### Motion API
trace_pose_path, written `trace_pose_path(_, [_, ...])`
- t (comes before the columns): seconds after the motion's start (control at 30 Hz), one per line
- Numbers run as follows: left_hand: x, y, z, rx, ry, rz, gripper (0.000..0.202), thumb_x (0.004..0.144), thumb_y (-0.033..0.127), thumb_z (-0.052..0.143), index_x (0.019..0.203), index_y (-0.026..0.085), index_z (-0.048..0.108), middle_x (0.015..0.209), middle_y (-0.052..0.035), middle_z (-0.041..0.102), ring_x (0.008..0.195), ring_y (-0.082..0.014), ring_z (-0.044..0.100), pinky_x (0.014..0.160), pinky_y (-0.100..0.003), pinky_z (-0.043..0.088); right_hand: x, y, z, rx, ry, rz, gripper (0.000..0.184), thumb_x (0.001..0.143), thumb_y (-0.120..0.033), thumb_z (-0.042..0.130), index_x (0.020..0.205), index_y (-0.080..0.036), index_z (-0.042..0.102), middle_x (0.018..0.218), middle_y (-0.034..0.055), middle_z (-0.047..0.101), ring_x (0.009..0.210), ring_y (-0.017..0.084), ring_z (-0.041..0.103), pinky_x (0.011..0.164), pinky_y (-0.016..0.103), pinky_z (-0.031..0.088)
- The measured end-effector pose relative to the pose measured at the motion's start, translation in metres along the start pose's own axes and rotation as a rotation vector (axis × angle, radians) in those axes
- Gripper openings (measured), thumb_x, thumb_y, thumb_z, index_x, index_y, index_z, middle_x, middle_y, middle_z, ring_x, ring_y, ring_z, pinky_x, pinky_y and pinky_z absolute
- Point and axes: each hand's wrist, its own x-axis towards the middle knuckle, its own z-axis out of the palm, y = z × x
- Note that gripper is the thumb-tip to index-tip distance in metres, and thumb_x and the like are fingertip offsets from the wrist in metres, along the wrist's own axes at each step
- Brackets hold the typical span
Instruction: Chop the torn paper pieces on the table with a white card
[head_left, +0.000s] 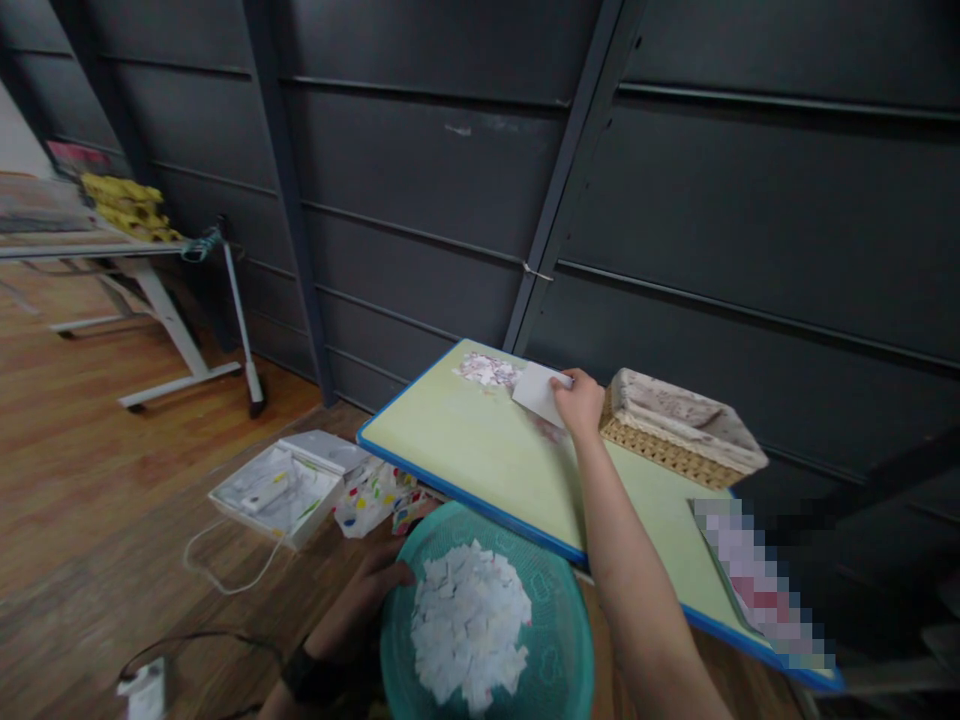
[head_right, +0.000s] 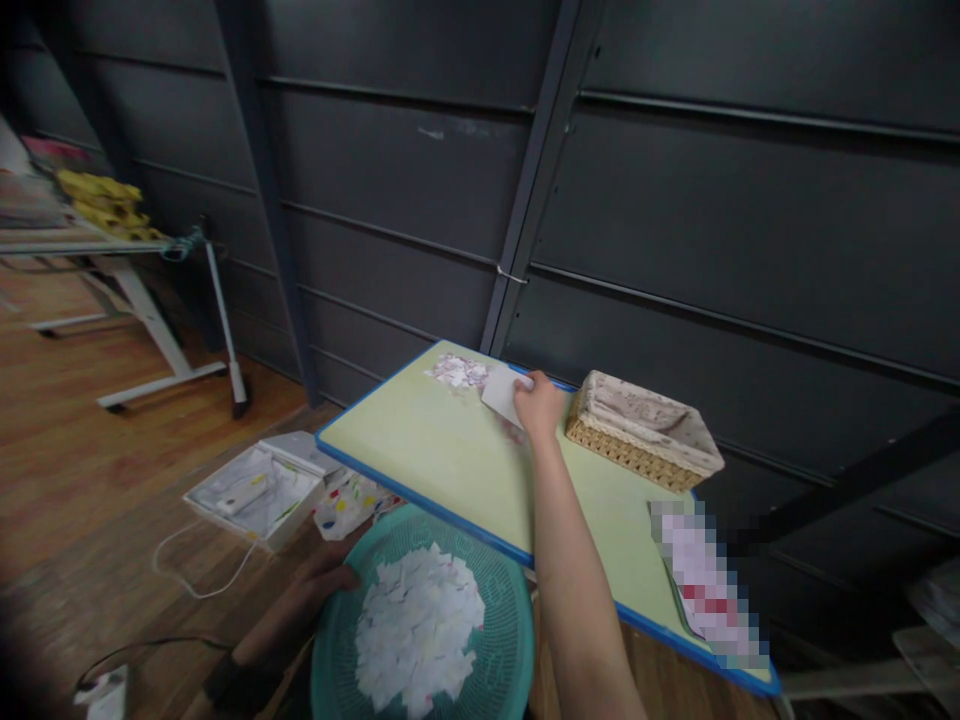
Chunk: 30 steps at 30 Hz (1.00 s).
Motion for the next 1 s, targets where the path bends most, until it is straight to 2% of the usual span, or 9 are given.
trace_pose_path(0.07, [0.002,-0.004,0.001,-0.006,-0.040,0.036,0.032,0.061,0.015,0.063,0.090,0.017,0.075,0.091,-0.0049,0.076,0.092,-0.0288,0.061,0.078,-0.036,0.044,-0.001,-0.002,0.002,-0.011,-0.009,-0.001,0.030,0.078,-0.029,0.052,0.099,-0.017,0.070,0.095,0.0124,0.071,0.090,0.025,0.064,0.079,0.032,0.044])
trace_pose_path(0.2, [0.006,-0.010,0.000,-0.009,-0.043,0.015,0.029,0.061,0.014,0.063,0.086,0.018,0.075,0.089,-0.0049,0.074,0.092,-0.0295,0.059,0.074,-0.036,0.042,-0.001,-0.003,0.001,-0.025,-0.040,-0.014,0.030,0.078,-0.029,0.053,0.099,-0.016,0.070,0.096,0.0130,0.071,0.091,0.026,0.064,0.079,0.032,0.044])
trace_pose_path(0.43, [0.005,-0.011,0.001,-0.049,-0.099,0.053,0.034,0.062,0.021,0.066,0.095,0.018,0.074,0.092,-0.0073,0.073,0.097,-0.0324,0.058,0.081,-0.041,0.042,0.002,-0.003,-0.003,-0.026,-0.057,-0.017,0.030,0.077,-0.030,0.054,0.098,-0.017,0.070,0.095,0.0123,0.071,0.091,0.026,0.064,0.078,0.031,0.044])
trace_pose_path(0.63, [0.005,-0.009,0.002,-0.002,-0.096,0.055,0.034,0.062,0.019,0.066,0.095,0.018,0.074,0.090,-0.0059,0.072,0.095,-0.0308,0.057,0.081,-0.039,0.041,0.002,-0.002,-0.004,-0.046,-0.060,-0.009,0.031,0.077,-0.032,0.054,0.099,-0.018,0.070,0.094,0.0117,0.071,0.090,0.025,0.064,0.077,0.031,0.044])
trace_pose_path(0.77, [0.004,-0.007,0.003,-0.033,-0.148,0.050,0.035,0.063,0.019,0.065,0.097,0.019,0.073,0.087,-0.0053,0.072,0.092,-0.0298,0.057,0.081,-0.040,0.042,0.001,-0.003,-0.004,-0.049,-0.074,-0.004,0.031,0.076,-0.031,0.053,0.098,-0.017,0.071,0.093,0.0120,0.071,0.089,0.025,0.064,0.077,0.031,0.044])
trace_pose_path(1.0, [0.001,-0.005,0.010,-0.004,-0.141,-0.005,0.038,0.064,0.020,0.061,0.100,0.017,0.072,0.085,-0.0048,0.073,0.090,-0.0289,0.059,0.080,-0.039,0.044,0.000,-0.007,-0.002,0.062,-0.118,-0.049,0.029,0.071,-0.031,0.055,0.090,-0.016,0.072,0.085,0.0095,0.071,0.081,0.023,0.062,0.072,0.029,0.042])
